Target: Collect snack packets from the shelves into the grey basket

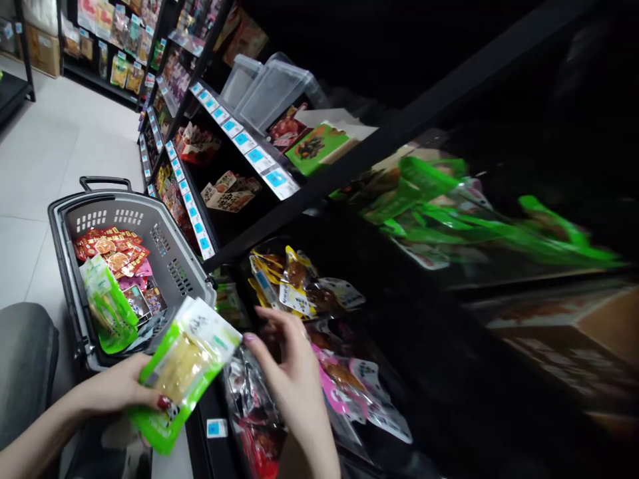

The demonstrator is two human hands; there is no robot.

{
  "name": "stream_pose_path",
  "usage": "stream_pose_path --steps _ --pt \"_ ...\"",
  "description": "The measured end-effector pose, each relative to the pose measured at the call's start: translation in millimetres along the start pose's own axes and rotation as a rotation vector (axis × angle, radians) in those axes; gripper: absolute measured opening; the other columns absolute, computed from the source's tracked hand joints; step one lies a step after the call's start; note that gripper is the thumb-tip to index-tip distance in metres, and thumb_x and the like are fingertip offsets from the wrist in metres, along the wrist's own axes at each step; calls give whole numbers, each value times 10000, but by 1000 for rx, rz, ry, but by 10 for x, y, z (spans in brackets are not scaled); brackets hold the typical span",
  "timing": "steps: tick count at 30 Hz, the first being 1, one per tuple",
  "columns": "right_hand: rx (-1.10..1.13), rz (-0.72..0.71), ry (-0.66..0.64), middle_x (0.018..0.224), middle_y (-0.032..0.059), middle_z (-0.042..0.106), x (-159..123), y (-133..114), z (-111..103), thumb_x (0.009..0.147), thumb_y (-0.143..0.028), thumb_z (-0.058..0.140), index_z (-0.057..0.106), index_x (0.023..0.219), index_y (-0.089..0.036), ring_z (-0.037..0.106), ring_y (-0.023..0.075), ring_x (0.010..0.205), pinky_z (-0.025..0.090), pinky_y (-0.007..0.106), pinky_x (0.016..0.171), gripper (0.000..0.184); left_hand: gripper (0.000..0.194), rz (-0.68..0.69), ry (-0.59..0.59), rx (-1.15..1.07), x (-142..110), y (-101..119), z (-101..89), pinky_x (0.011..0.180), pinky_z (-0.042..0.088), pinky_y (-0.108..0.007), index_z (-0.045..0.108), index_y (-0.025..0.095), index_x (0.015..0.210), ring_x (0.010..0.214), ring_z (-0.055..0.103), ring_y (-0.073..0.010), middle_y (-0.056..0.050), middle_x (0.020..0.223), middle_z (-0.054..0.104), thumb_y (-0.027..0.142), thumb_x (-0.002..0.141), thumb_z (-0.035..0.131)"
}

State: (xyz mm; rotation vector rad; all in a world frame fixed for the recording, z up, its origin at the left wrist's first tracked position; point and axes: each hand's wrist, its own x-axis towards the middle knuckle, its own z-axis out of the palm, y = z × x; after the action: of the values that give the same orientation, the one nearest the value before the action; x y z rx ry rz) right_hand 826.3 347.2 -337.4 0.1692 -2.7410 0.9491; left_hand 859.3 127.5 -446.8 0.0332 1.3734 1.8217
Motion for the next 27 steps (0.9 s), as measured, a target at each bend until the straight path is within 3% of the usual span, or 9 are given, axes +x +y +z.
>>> stream_pose_path --steps 2,5,6,9,12,20,25,27 --pt "215 170 -1 876 54 600 -116 93 193 817 -457 526 563 967 -209 558 202 798 436 319 695 292 544 -11 74 -205 -36 -14 -62 583 507 -304 539 159 985 671 638 -208 -22 836 677 380 549 778" --pt "507 274 -287 719 12 573 -359 40 620 777 -524 548 556 891 -193 521 158 627 409 265 563 351 586 67 181 -272 -51 31 -134 568 523 -332 519 146 1006 663 657 -232 -63 890 692 361 540 801" --pt "576 292 -319 685 -4 549 -427 -10 760 769 -526 558 551 879 -192 499 143 597 396 250 542 352 577 109 212 -256 -43 51 -154 605 529 -334 537 139 1005 707 663 -238 -74 917 696 345 538 806" --pt "605 348 -198 614 -33 493 -519 -153 1050 764 -495 582 553 794 -183 454 117 570 376 221 535 314 528 227 253 -216 6 87 -197 755 516 -320 603 123 991 861 655 -247 -69 922 714 279 532 812" --pt "526 358 -83 597 -21 516 -485 -201 1126 759 -478 587 574 731 -170 470 120 574 383 216 539 310 487 316 242 -187 49 84 -211 811 489 -299 648 114 977 895 644 -236 -53 894 726 235 532 805" --pt "518 360 -72 590 -13 547 -423 -171 1156 747 -438 604 593 724 -164 485 130 575 403 226 546 276 464 390 258 -83 49 43 -243 831 485 -341 658 110 1020 933 631 -276 -86 965 712 349 631 741" --pt "591 343 -59 625 -22 535 -397 -179 1230 761 -422 591 553 727 -178 495 122 589 430 220 557 250 698 415 554 69 68 -13 -276 1046 345 -419 484 151 1250 1229 460 -317 -136 1318 530 418 646 713" --pt "621 325 -75 646 -18 549 -406 -181 1257 788 -426 558 537 752 -187 521 128 590 453 227 553 243 740 423 650 179 81 -39 -257 1085 283 -456 414 159 1296 1278 405 -313 -151 1351 489 414 662 699"
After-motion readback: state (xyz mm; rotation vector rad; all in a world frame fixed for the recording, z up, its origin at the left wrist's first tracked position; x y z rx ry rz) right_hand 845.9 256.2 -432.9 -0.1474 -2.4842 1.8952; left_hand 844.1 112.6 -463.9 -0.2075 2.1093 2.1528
